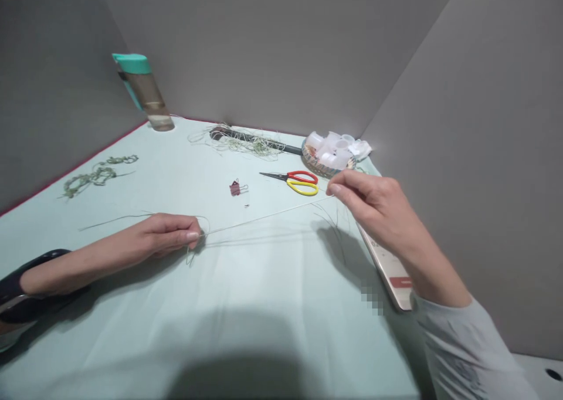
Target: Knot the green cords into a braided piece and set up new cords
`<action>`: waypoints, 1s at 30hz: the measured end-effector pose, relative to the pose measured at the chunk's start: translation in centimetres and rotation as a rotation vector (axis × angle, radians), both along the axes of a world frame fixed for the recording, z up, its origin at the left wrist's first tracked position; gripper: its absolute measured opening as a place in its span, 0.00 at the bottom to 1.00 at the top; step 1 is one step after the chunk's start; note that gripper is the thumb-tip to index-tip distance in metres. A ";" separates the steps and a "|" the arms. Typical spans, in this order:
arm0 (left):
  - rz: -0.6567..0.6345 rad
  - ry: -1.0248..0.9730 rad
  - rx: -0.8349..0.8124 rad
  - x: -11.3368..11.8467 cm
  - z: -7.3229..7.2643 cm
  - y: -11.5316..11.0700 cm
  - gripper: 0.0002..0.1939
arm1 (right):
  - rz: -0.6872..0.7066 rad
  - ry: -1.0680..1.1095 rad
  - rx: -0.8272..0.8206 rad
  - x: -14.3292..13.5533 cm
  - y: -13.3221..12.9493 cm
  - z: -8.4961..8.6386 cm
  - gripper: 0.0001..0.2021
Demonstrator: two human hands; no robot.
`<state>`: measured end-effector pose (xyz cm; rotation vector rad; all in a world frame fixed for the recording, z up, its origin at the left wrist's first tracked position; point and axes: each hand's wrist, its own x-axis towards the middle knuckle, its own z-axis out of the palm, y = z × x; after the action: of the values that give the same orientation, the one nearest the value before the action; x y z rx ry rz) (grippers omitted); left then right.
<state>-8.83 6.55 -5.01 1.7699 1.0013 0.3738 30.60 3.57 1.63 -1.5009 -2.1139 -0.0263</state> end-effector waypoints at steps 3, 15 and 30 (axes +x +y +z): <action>0.010 0.004 0.006 0.3 -0.2 -0.1 0.19 | -0.052 -0.113 0.016 1.0 0.8 -0.3 0.11; 0.011 -0.116 0.086 1.8 -0.7 -2.1 0.20 | 0.558 0.242 -0.627 -15.2 -1.2 -4.9 0.19; -0.011 0.035 0.240 0.3 -0.4 -0.4 0.13 | 0.295 0.134 -0.519 -11.1 -1.5 -7.0 0.16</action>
<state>-8.50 6.13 -5.45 2.0022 1.0037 0.4742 19.47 2.03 -5.39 -1.3847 -2.3138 0.7605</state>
